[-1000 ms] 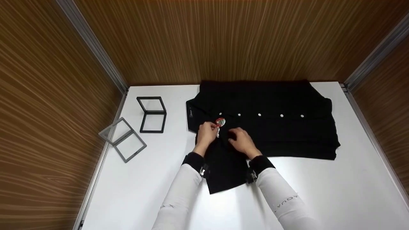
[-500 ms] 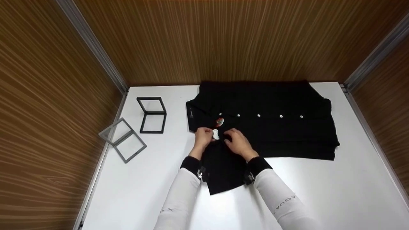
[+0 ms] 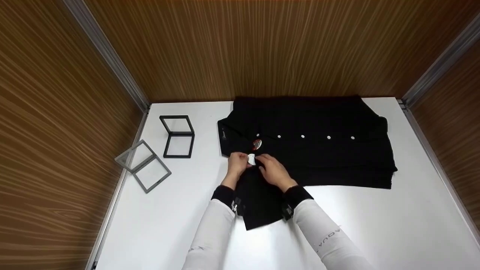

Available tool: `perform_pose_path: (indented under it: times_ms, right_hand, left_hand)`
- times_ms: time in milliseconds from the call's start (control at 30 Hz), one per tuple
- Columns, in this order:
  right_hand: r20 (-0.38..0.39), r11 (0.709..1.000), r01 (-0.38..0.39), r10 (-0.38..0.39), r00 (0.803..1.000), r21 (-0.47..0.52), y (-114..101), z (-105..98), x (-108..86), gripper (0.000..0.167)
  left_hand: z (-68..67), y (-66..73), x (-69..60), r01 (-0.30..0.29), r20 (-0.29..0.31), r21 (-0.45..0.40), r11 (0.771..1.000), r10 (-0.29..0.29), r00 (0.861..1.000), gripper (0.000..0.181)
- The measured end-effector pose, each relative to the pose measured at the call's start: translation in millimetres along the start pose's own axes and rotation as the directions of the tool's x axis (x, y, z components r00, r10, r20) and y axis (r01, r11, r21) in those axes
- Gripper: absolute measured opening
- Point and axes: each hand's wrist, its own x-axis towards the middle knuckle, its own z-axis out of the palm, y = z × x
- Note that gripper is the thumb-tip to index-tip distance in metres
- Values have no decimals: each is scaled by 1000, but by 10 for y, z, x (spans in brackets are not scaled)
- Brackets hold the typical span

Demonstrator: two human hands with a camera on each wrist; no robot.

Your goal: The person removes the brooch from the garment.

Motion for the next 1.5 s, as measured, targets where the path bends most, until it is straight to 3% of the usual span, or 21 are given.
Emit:
perform_pose_path:
  times_ms: [667,867,1233,1500]
  right_hand:
    - [-33,997,-29,26,999,-74,-79,90,-26,36]
    - [-21,996,-51,49,999,-73,-75,97,-17,37]
    - [16,996,-36,37,999,-84,-51,59,4,38]
    - [21,993,-39,41,999,-110,-33,63,15,38]
  left_hand:
    - [4,-59,3,-30,-6,58,998,31,1000,16]
    - [-9,-55,8,-65,-10,129,989,67,998,16]
    - [-1,-41,4,-63,-22,138,988,67,998,16]
    - [3,-28,17,-88,-32,218,972,97,995,17]
